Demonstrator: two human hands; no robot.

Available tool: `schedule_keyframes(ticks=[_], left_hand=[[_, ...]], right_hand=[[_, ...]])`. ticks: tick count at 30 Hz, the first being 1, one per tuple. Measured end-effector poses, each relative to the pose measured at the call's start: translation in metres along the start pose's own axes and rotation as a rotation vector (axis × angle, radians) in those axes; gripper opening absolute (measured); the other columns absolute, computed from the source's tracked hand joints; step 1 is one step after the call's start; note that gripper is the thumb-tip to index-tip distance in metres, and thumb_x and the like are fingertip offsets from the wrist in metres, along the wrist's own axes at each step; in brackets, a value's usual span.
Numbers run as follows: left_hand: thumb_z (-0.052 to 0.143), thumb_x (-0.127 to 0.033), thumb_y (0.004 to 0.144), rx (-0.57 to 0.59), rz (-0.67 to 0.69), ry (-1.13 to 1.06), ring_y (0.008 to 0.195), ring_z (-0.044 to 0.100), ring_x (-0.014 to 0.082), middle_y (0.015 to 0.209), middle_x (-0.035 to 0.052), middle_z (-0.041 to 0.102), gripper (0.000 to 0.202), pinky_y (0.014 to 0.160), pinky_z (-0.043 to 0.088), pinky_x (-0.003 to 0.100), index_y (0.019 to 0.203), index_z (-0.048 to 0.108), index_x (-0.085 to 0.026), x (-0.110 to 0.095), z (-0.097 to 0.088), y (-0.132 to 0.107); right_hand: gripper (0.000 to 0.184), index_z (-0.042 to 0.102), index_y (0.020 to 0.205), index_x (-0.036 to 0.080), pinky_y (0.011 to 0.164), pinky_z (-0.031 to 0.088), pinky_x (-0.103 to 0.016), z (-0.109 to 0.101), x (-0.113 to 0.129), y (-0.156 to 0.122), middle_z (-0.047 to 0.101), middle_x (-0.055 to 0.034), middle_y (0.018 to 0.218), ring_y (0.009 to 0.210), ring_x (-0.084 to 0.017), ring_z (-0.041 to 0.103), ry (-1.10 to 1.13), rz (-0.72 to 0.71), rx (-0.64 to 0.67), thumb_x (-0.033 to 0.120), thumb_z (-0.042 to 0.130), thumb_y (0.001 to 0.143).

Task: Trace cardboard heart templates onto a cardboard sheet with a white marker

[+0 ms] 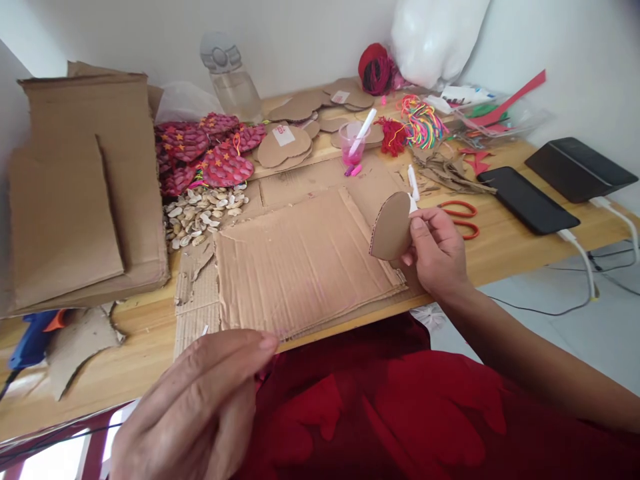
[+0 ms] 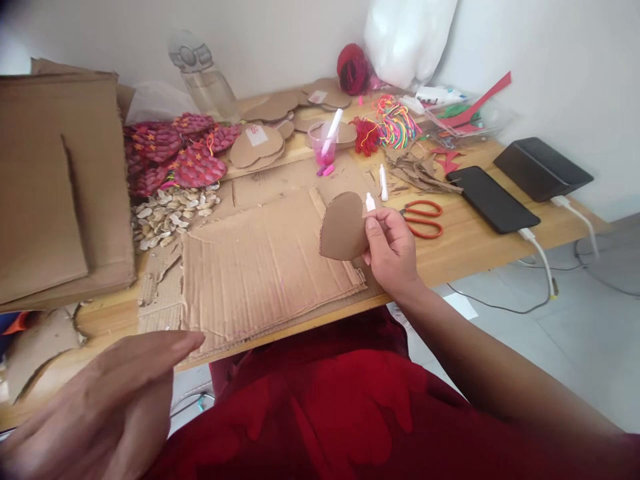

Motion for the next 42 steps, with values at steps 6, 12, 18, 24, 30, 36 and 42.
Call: schedule_keyframes(ticks=[6, 12, 18, 24, 30, 36, 42], left_hand=[[0.064, -0.005, 0.088, -0.089, 0.125, 0.178, 0.09, 0.072, 0.0163, 0.103, 0.0009, 0.076, 0.042, 0.087, 0.059, 0.031, 0.122, 0.071, -0.029, 0.019, 0.017, 0.002], [0.063, -0.009, 0.092, -0.119, 0.077, 0.286, 0.098, 0.07, 0.021, 0.102, 0.0041, 0.075, 0.028, 0.091, 0.05, 0.04, 0.112, 0.072, -0.027, 0.039, 0.022, -0.003], [0.065, -0.013, 0.091, -0.084, 0.073, 0.305, 0.095, 0.07, 0.0225, 0.095, 0.0023, 0.077, 0.026, 0.091, 0.045, 0.041, 0.111, 0.072, -0.029, 0.047, 0.025, -0.007], [0.066, -0.013, 0.091, -0.101, 0.082, 0.271, 0.089, 0.07, 0.0202, 0.088, 0.0016, 0.075, 0.03, 0.091, 0.044, 0.04, 0.117, 0.071, -0.028, 0.049, 0.022, -0.006], [0.059, -0.019, 0.098, -0.118, -0.007, 0.228, 0.087, 0.069, 0.0185, 0.086, 0.0004, 0.074, 0.025, 0.096, 0.043, 0.04, 0.118, 0.069, -0.028, 0.049, 0.018, -0.002], [0.062, -0.017, 0.096, -0.123, 0.001, 0.217, 0.091, 0.069, 0.018, 0.093, 0.0008, 0.075, 0.03, 0.096, 0.045, 0.037, 0.123, 0.068, -0.028, 0.054, 0.012, -0.003], [0.064, -0.03, 0.097, -0.095, -0.229, -0.048, 0.095, 0.069, 0.0187, 0.097, 0.0007, 0.075, 0.033, 0.099, 0.05, 0.036, 0.129, 0.067, -0.028, 0.068, 0.009, 0.003]], right_hand=[[0.03, 0.06, 0.091, 0.03, 0.035, 0.032, -0.029, 0.001, -0.001, 0.001, 0.046, 0.0032, 0.066, 0.044, -0.011, 0.039, -0.025, 0.023, -0.001, 0.058, 0.069, 0.089], [0.034, 0.059, 0.09, 0.03, 0.037, 0.032, -0.029, 0.002, -0.007, 0.003, 0.046, 0.002, 0.067, 0.046, -0.011, 0.038, -0.045, 0.041, 0.001, 0.062, 0.07, 0.086], [0.031, 0.061, 0.095, 0.03, 0.038, 0.032, -0.029, 0.003, -0.005, 0.001, 0.047, 0.002, 0.07, 0.048, -0.011, 0.04, -0.084, 0.006, 0.027, 0.06, 0.067, 0.089], [0.031, 0.059, 0.095, 0.029, 0.038, 0.031, -0.029, 0.005, 0.004, -0.003, 0.046, 0.0035, 0.067, 0.046, -0.011, 0.04, -0.145, -0.018, 0.031, 0.059, 0.065, 0.091], [0.02, 0.063, 0.093, 0.027, 0.053, 0.042, -0.031, 0.007, 0.021, 0.0, 0.053, 0.0002, 0.076, 0.06, -0.015, 0.045, -0.226, -0.097, -0.001, 0.047, 0.066, 0.093], [0.014, 0.063, 0.092, 0.027, 0.072, 0.046, -0.035, 0.023, 0.044, 0.013, 0.058, -0.0014, 0.083, 0.073, -0.017, 0.052, -0.187, -0.209, 0.014, 0.041, 0.066, 0.091], [0.015, 0.061, 0.095, 0.027, 0.067, 0.04, -0.033, 0.061, 0.064, 0.014, 0.051, 0.0005, 0.078, 0.068, -0.015, 0.046, -0.144, -0.226, 0.134, 0.041, 0.065, 0.093]])
Point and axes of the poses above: each hand's wrist, its own y-axis towards the middle knuckle, its own z-axis out of the palm, x = y × z, the point moved 10 cm from there along y, towards the middle knuckle
